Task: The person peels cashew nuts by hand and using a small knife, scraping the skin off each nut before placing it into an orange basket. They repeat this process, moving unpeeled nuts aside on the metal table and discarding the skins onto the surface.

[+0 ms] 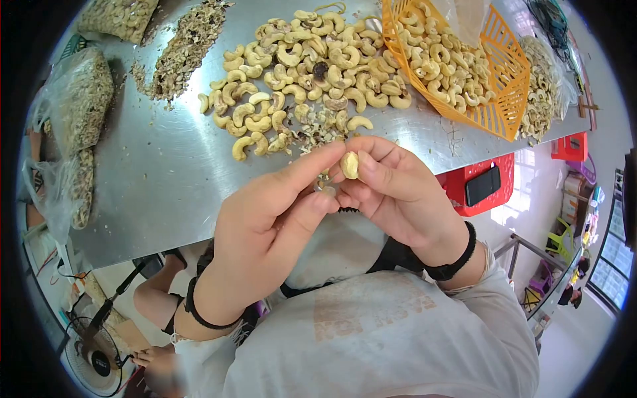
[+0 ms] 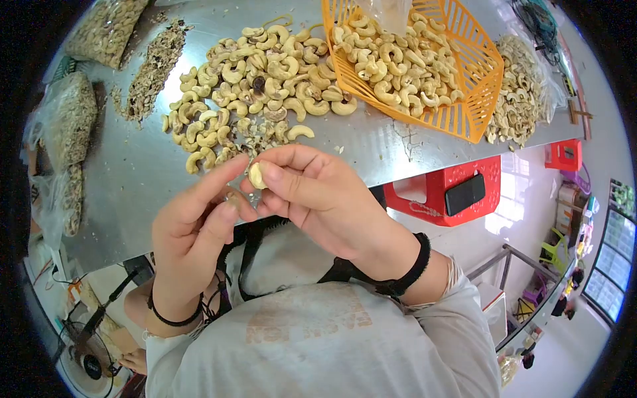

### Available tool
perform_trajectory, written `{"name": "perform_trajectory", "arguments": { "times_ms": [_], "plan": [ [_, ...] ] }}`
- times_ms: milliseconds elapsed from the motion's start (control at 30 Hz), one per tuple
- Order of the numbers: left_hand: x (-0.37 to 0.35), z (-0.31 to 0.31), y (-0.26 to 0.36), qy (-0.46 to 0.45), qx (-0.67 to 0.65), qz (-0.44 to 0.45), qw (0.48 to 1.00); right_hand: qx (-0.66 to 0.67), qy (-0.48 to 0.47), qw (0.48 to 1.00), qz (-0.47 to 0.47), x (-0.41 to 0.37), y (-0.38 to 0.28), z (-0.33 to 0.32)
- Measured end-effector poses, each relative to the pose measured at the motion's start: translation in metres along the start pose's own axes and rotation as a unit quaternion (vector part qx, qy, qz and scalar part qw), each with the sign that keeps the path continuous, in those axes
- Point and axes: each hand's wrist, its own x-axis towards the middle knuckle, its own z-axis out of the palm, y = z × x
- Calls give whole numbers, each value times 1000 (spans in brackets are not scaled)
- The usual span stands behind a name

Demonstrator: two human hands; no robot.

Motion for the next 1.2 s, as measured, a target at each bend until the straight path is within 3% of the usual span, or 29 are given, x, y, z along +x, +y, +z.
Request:
{"name": "perform_trajectory", "arguments": {
  "times_ms": [100, 167, 300, 367, 433, 467, 600, 633, 667, 733, 833, 867, 967, 1000, 1067, 1100, 1200],
  "plan": [
    [4, 4, -3, 7, 6, 37, 999, 4, -16, 1000, -3, 1, 1, -1],
    [7, 6, -10, 28, 62, 112, 991, 2, -15, 1000, -6, 2, 3, -2],
    [8, 2, -12, 16, 99, 136, 986, -10, -14, 1000, -12, 3, 4, -3],
    [4, 0, -4, 29, 6, -10, 999, -24, -11, 999, -22, 3, 1, -2],
    [3, -4, 3, 48, -6, -18, 999, -41, -8, 998, -37, 1, -9, -1],
    [2, -6, 5, 69, -18, -29, 997, -92, 16, 989, -114, 1, -19, -3],
    [-1, -12, 3, 130, -32, 17, 991, -238, 109, 871, -415, -4, -77, -15],
    [-2, -14, 3, 152, -37, 15, 987, -275, 137, 831, -463, -7, -94, -17],
    [-3, -16, 3, 174, -43, 12, 984, -274, 139, 831, -464, -8, -100, -14],
    [-4, -17, 2, 189, -40, 4, 981, -439, 236, 647, -577, -8, -107, -5],
    [-4, -16, 1, 193, -38, -1, 981, -451, 235, 699, -503, -6, -72, 10],
    [-3, -14, 1, 185, -36, 9, 982, -492, 164, 709, -478, -4, -58, 5],
    [-3, -12, 1, 168, -30, 13, 985, -618, 85, 706, -336, 0, -23, 2],
    [-3, -12, 2, 158, -27, 9, 987, -618, 85, 707, -334, 3, -18, 0],
    [-4, -12, 1, 159, -30, 4, 987, -733, 127, 578, -337, 11, -10, -8],
    [-4, -12, 1, 158, -34, 1, 987, -755, 135, 542, -344, 15, -8, -12],
    [-4, -13, -1, 154, -36, -1, 987, -772, 159, 515, -335, 21, -7, -23]
  ]
}}
